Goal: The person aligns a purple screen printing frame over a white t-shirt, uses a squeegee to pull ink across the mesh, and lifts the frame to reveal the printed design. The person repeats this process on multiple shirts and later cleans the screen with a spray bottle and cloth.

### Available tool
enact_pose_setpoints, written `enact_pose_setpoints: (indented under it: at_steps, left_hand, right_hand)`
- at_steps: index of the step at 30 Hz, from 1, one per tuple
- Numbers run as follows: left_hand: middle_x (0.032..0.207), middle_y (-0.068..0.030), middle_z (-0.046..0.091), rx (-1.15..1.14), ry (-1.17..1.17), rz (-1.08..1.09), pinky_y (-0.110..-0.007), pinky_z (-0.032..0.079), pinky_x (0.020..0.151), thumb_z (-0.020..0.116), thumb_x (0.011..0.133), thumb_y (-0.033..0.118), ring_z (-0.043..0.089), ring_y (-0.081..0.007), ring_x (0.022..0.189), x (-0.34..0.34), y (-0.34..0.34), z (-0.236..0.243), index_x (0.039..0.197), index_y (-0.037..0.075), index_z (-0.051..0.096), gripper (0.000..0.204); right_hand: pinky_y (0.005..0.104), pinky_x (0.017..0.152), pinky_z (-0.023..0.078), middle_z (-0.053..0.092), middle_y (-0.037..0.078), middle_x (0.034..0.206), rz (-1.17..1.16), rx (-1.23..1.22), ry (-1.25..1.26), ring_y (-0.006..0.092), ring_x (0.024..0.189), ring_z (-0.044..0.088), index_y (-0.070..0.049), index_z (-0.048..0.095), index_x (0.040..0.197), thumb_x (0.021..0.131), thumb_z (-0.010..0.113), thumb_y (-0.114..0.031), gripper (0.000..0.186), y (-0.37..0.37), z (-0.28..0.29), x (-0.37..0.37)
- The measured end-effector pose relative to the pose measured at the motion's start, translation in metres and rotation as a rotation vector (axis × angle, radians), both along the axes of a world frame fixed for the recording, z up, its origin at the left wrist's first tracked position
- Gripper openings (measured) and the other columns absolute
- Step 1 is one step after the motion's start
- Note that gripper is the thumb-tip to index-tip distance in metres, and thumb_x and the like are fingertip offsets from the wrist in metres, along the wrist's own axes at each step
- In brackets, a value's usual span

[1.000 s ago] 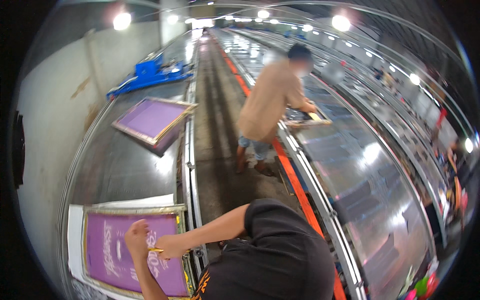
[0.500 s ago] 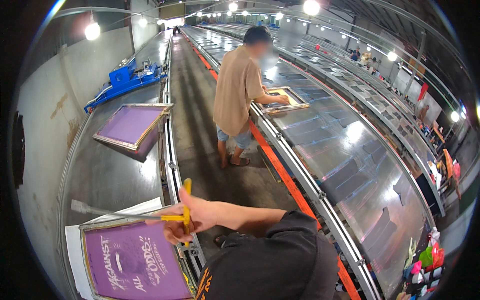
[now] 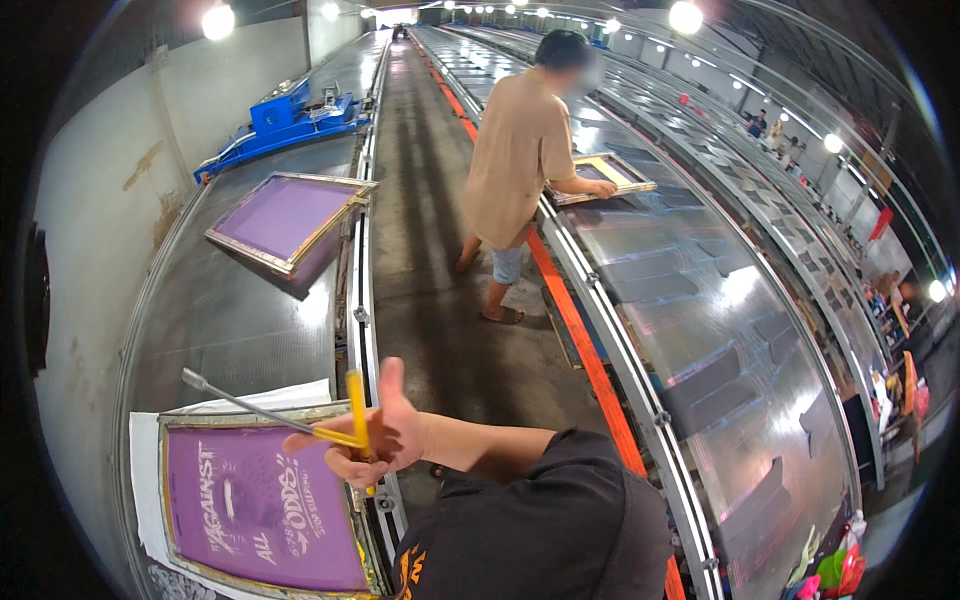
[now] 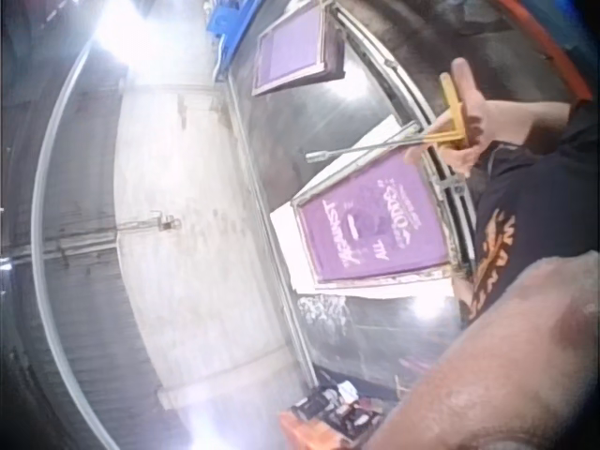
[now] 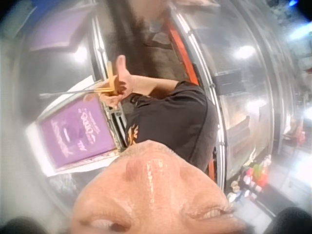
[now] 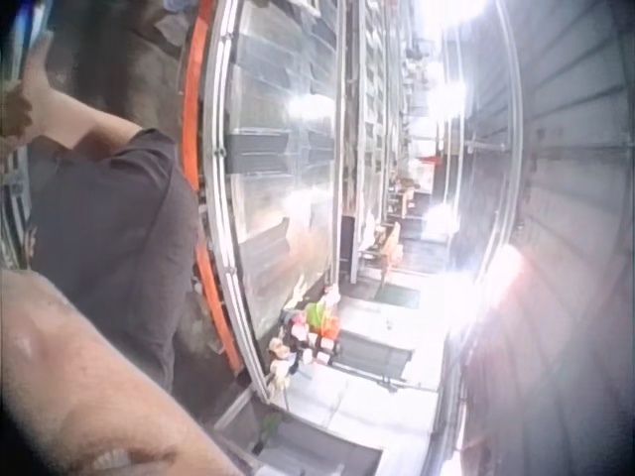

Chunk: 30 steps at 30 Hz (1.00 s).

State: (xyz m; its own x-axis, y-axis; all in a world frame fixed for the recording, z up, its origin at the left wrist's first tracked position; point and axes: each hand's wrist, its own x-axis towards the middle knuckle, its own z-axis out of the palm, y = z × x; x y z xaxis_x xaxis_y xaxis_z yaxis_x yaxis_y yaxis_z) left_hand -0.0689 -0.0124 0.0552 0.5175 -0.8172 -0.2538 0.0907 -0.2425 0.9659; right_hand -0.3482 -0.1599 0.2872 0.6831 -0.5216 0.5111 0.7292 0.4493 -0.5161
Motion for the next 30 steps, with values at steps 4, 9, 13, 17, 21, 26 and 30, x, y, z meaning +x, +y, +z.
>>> enact_pose_setpoints:
  at_steps: [4,9,13,17,21,26,30]
  left_hand:
    - [0.141,-0.0133,0.055,0.001,0.175,0.162,-0.042,0.048,0.104,0.042,0.11,0.04,0.057,-0.0278,0.124,0.014,0.017,-0.001,0.144,-0.001,0.053,0.054]
    - [0.146,-0.0125,0.053,-0.04,0.425,0.416,-0.042,0.047,0.108,0.041,0.11,0.04,0.056,-0.0279,0.13,0.034,0.078,-0.002,0.147,0.0,0.051,0.055]
    - [0.143,-0.0108,0.057,-0.019,0.47,0.508,-0.041,0.046,0.108,0.056,0.106,0.035,0.054,-0.0248,0.132,0.015,0.075,0.067,0.148,0.0,0.05,0.055]
    - [0.133,-0.0104,0.061,-0.018,0.439,0.654,-0.041,0.054,0.096,0.061,0.104,0.026,0.059,-0.0227,0.123,-0.002,0.086,0.11,0.146,0.003,0.049,0.049]
    - [0.13,-0.0119,0.061,-0.041,0.271,0.64,-0.04,0.064,0.08,0.06,0.104,0.026,0.061,-0.0231,0.12,-0.025,0.059,0.139,0.143,-0.001,0.049,0.049]
    - [0.119,-0.0083,0.066,-0.083,0.115,0.571,-0.035,0.063,0.079,0.057,0.106,0.029,0.067,-0.0143,0.102,-0.038,0.05,0.185,0.138,-0.001,0.053,0.045]
    - [0.116,-0.0092,0.067,-0.063,-0.015,0.611,-0.032,0.062,0.078,0.06,0.103,0.032,0.067,-0.0131,0.098,-0.044,0.034,0.207,0.137,-0.003,0.054,0.048]
  right_hand:
    - [0.0257,0.047,0.033,0.051,0.003,0.059,0.199,0.117,0.294,0.0111,0.046,0.041,0.006,0.053,0.134,0.102,0.04,-0.062,0.076,-0.056,-0.023,0.0]
    - [0.0247,0.048,0.039,0.053,0.001,0.063,0.291,0.01,0.607,0.0085,0.053,0.05,0.007,0.053,0.135,0.106,0.055,-0.022,0.041,-0.078,-0.002,0.019]
    - [0.0208,0.051,0.037,0.046,-0.006,0.069,0.298,-0.093,0.992,0.0038,0.059,0.041,0.005,0.049,0.145,0.111,0.049,-0.028,0.047,-0.114,-0.003,0.009]
    - [0.0306,0.057,0.048,0.061,0.006,0.069,0.341,-1.098,1.108,0.0142,0.062,0.061,-0.006,0.071,0.122,0.099,0.064,-0.015,0.026,-0.141,0.001,0.009]
    - [0.0454,0.067,0.051,0.068,0.009,0.078,0.366,-1.866,0.769,0.0315,0.076,0.067,-0.012,0.072,0.115,0.093,0.066,-0.018,0.024,-0.163,0.013,0.032]
    - [0.0407,0.055,0.045,0.052,0.006,0.064,0.244,-1.962,0.313,0.0258,0.058,0.058,-0.016,0.074,0.115,0.086,0.071,-0.017,0.029,-0.117,0.057,0.083]
    - [0.0374,0.05,0.04,0.052,0.005,0.062,0.161,-2.048,0.221,0.0226,0.053,0.053,-0.013,0.074,0.117,0.078,0.074,-0.008,0.04,-0.114,0.051,0.084]
